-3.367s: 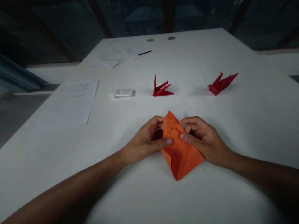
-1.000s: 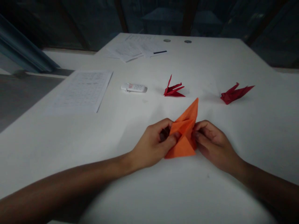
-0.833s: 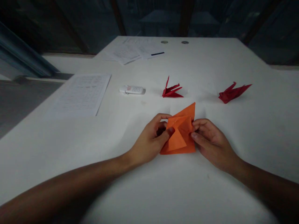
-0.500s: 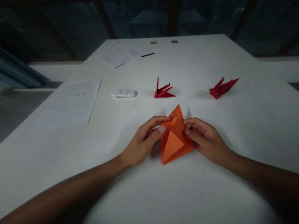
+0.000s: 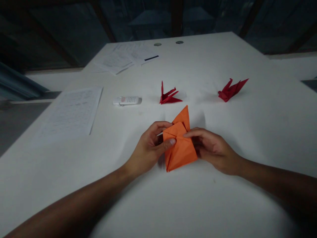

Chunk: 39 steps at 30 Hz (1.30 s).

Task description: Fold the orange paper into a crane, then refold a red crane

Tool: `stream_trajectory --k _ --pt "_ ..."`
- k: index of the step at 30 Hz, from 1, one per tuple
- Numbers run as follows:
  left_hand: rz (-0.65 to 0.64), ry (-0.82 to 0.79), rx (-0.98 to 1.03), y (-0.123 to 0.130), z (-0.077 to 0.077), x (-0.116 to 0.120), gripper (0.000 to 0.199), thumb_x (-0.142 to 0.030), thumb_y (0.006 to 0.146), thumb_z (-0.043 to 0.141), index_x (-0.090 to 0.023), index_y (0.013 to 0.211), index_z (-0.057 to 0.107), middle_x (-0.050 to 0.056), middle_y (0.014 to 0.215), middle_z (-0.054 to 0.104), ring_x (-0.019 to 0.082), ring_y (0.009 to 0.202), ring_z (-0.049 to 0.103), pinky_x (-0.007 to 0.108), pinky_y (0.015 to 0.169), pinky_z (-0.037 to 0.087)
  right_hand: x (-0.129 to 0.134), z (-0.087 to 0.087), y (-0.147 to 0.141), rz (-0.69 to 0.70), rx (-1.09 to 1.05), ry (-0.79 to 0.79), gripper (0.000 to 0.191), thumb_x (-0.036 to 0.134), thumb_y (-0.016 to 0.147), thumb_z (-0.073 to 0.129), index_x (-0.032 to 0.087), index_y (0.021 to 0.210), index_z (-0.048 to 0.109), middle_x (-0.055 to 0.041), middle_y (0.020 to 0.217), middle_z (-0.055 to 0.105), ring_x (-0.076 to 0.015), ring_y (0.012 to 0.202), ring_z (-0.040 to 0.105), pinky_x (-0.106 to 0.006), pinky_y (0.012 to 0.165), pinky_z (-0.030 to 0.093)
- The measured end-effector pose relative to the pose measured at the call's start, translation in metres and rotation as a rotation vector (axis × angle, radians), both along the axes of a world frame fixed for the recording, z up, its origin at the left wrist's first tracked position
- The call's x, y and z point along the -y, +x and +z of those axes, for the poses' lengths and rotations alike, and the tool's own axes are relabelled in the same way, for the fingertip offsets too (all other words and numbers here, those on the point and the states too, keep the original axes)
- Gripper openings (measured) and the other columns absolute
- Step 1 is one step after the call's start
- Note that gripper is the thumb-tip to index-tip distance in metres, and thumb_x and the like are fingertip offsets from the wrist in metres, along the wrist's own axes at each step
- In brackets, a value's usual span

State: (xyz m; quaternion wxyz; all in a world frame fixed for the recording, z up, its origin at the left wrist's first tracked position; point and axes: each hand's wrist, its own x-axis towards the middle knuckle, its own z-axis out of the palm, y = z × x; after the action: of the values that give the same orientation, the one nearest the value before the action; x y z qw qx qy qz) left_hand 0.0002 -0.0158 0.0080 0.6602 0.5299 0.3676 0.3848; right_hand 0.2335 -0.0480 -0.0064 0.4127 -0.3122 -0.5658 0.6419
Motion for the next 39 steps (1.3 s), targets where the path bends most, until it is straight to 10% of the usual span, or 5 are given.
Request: stream_trajectory --k 13,25,39 --pt "-0.029 0.081 -0.022 0.001 0.000 0.003 0.032 -0.020 0.090 0.074 -0.021 0.118 0.058 0.005 0.110 0.066 0.015 0.091 0.064 0.024 0.077 0.055 -0.002 0.003 -0.004 -0.125 0.243 0.272 0.004 0.022 0.095 0.066 0.025 0.097 0.064 -0.0028 0.099 0.053 -0.0183 0.091 0.055 -0.032 0.078 0.050" --pt "-0.075 0.036 0.024 0.004 0.001 0.009 0.045 -0.015 0.088 0.074 -0.025 0.129 0.057 0.006 0.116 0.066 0.018 0.097 0.069 0.028 0.084 0.059 0.001 -0.004 -0.010 -0.161 0.098 -0.026 0.043 0.026 0.093 0.071 0.032 0.132 0.054 -0.0018 0.108 0.066 -0.0171 0.094 0.065 -0.033 0.081 0.055" --pt "-0.130 0.279 -0.118 -0.006 0.005 0.003 0.013 -0.024 0.096 0.064 -0.018 0.104 0.073 0.007 0.104 0.067 0.017 0.095 0.063 0.028 0.086 0.049 -0.001 -0.004 -0.004 -0.177 0.261 0.295 0.013 0.017 0.093 0.068 0.027 0.101 0.072 -0.0011 0.093 0.059 -0.0162 0.083 0.059 -0.032 0.072 0.047"
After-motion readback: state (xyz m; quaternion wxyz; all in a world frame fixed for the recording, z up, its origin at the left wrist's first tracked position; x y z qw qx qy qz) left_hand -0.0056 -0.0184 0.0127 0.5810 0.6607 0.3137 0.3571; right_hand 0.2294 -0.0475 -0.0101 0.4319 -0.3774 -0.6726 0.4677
